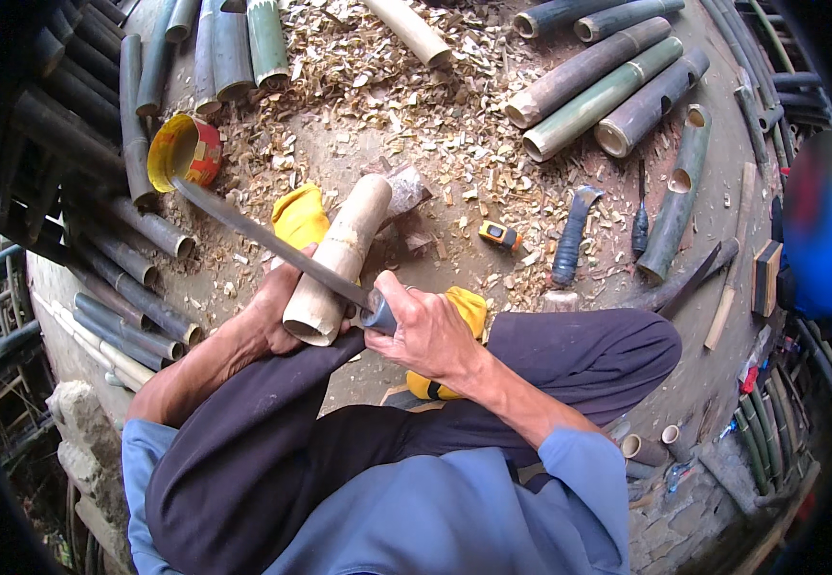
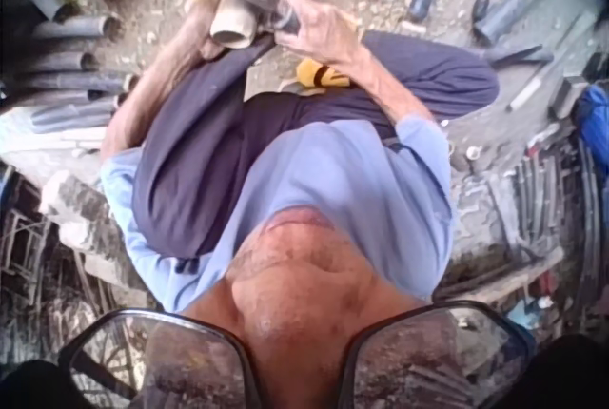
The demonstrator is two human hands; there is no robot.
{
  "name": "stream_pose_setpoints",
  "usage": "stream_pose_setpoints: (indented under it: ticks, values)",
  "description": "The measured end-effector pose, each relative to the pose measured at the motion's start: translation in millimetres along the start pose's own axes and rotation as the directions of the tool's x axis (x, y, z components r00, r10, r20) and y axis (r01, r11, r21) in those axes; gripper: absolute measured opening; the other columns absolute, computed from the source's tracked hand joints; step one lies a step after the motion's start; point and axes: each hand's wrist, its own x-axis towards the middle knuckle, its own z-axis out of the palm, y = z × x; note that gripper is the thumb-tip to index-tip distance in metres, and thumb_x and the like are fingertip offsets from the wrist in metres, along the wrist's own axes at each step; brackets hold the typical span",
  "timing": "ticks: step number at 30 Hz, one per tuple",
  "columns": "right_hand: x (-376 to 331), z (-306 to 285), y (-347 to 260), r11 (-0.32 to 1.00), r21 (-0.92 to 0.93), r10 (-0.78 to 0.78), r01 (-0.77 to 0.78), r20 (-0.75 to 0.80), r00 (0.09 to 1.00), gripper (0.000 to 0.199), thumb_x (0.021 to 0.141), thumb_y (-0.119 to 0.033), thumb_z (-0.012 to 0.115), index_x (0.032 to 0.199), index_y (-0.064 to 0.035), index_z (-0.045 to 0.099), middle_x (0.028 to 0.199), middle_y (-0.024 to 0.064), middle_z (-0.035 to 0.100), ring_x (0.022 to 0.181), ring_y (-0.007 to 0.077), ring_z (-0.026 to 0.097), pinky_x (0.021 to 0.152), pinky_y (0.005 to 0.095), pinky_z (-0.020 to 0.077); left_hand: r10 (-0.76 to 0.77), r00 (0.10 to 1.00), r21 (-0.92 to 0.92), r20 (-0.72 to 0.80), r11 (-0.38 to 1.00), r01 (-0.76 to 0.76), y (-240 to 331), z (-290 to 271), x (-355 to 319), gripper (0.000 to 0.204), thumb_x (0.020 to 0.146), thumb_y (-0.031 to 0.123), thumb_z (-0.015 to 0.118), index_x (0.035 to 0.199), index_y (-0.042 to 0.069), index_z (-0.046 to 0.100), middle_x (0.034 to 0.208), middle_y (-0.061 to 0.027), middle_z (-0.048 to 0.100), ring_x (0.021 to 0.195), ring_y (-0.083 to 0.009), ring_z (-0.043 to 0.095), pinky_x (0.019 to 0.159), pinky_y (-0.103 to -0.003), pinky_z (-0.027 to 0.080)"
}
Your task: The person saws a bamboo section, shapes the edges of the pieces with a knife, and measures a long bamboo pole using a tape measure.
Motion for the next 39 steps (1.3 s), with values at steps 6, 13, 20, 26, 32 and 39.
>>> stream_pose_setpoints:
  ticks: [6,13,20,26,32,39]
  values:
    - [8.8,-7.9,23.0,0.976,-0.005,0.219,-0.219,0.009,0.976,0.036,0.072,-0.018,0.068,0.095,-0.0032,0.045,0.070,0.0218,0.063,0.069,0.0358,0.066,0.060,0.0424,0.0536,-0.037,0.999,0.042,0.023,0.998,0.036,4.9,2.1,5.9,0.054,0.092,0.052,0.041,0.116,0.004,0.043,0.085,-0.0161,0.058,0.065,-0.0304,0.063,0.054,-0.043,0.056]
    - [18.4,-11.1,27.7,0.926,0.075,0.368,-0.370,0.036,0.929,0.037,0.068,-0.016,0.070,0.093,-0.0042,0.045,0.070,0.0217,0.061,0.072,0.0406,0.063,0.063,0.0429,0.0504,-0.050,0.997,0.045,0.057,0.998,0.048,-0.3,-0.6,5.3,0.051,0.095,0.048,0.036,0.115,0.002,0.044,0.088,-0.0164,0.060,0.068,-0.0293,0.063,0.057,-0.042,0.057]
    - [19.0,-16.8,22.0,0.946,-0.026,0.324,-0.323,0.084,0.942,0.033,0.072,-0.015,0.069,0.094,-0.0008,0.050,0.067,0.0186,0.060,0.066,0.0318,0.066,0.057,0.0396,0.0503,-0.106,0.993,0.106,-0.048,0.988,0.110,1.4,3.3,9.5,0.050,0.093,0.053,0.038,0.114,0.009,0.046,0.084,-0.0142,0.059,0.066,-0.0294,0.063,0.053,-0.047,0.055]
    - [-1.9,-6.0,-3.3,0.997,0.060,-0.046,0.046,0.001,0.999,0.034,0.072,-0.016,0.068,0.090,-0.0019,0.043,0.065,0.0225,0.060,0.064,0.0392,0.063,0.055,0.0413,0.0521,0.000,0.999,-0.044,-0.039,0.999,-0.001,-0.6,4.2,6.2,0.052,0.092,0.052,0.042,0.115,0.005,0.045,0.083,-0.0152,0.059,0.063,-0.0313,0.064,0.054,-0.046,0.056]
    - [6.5,-6.3,22.0,0.988,-0.001,0.154,-0.154,0.048,0.987,0.039,0.069,-0.017,0.070,0.092,-0.0021,0.043,0.069,0.0222,0.061,0.066,0.0391,0.063,0.055,0.0420,0.0517,-0.047,0.999,0.030,0.006,0.998,0.047,2.2,-8.0,10.8,0.052,0.093,0.051,0.039,0.116,0.004,0.044,0.087,-0.0179,0.061,0.068,-0.0344,0.065,0.057,-0.046,0.057]
    - [24.4,-11.2,49.6,0.939,0.057,0.341,-0.340,-0.011,0.940,0.032,0.071,-0.015,0.068,0.089,-0.0039,0.044,0.069,0.0214,0.061,0.065,0.0385,0.064,0.055,0.0398,0.0514,-0.052,0.999,0.040,0.012,0.998,0.051,0.2,1.9,12.3,0.052,0.090,0.051,0.045,0.114,0.005,0.046,0.082,-0.0152,0.060,0.063,-0.0316,0.064,0.055,-0.044,0.057]
